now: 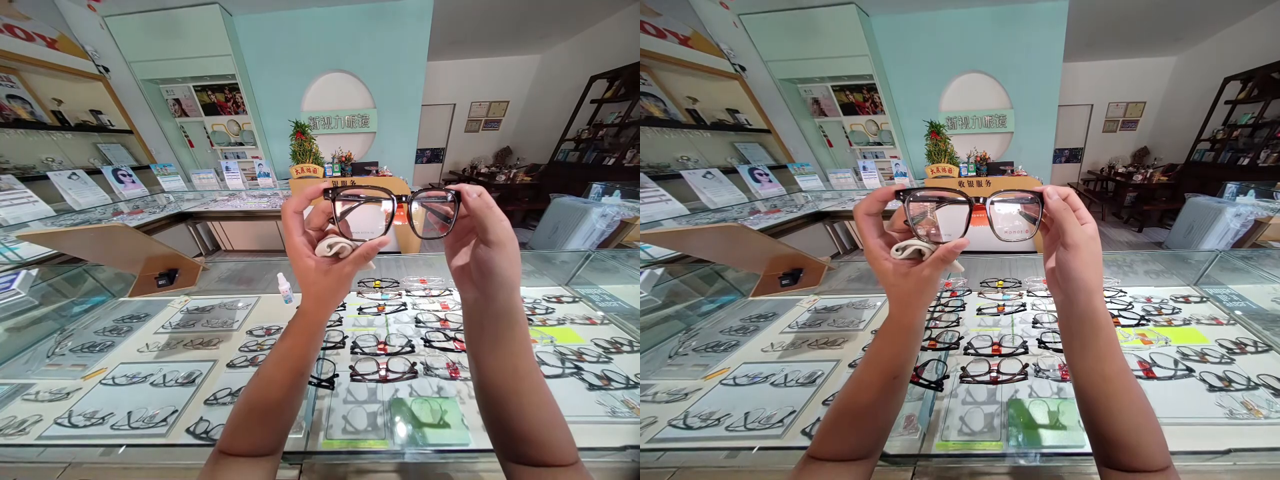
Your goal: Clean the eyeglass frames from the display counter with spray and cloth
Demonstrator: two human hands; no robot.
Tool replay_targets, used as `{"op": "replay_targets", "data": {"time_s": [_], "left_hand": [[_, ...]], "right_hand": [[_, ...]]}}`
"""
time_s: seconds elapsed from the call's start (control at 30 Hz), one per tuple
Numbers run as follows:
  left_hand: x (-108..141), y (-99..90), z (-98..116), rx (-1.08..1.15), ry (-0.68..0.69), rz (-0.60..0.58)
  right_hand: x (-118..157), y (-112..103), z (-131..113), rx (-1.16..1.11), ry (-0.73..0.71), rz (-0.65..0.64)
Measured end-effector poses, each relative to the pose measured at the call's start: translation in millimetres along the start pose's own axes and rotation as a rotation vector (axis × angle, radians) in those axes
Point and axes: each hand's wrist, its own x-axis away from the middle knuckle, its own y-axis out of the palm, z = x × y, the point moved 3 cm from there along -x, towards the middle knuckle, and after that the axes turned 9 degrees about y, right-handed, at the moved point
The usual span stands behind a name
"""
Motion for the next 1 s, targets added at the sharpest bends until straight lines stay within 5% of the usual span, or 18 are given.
{"op": "replay_targets", "data": {"time_s": [0.2,0.37,0.5,0.67,0.87,1.0], "left_hand": [[3.7,5.2,0.2,0.186,-0.138,-0.018],[6.0,10.5,-7.7,0.584,-0.596,0.042],[7.1,21.3,-8.0,0.86,-0.878,-0.111],[14.0,32.2,-2.2,1.075,-1.041,-0.372],[20.0,33.8,3.6,1.311,-1.304,-0.334],[20.3,35.0,12.9,1.321,-1.351,-0.33]], "right_hand": [[-4.5,-0.5,3.2,-0.094,0.024,-0.038],[-1.3,8.9,8.2,-0.082,0.086,-0.126],[6.4,22.5,7.6,0.127,-0.046,-0.183],[10.5,27.5,3.1,0.18,-0.211,-0.212],[14.6,23.8,0.6,0.251,-0.288,-0.272],[20.1,24.4,-4.3,0.285,-0.367,-0.223]]}}
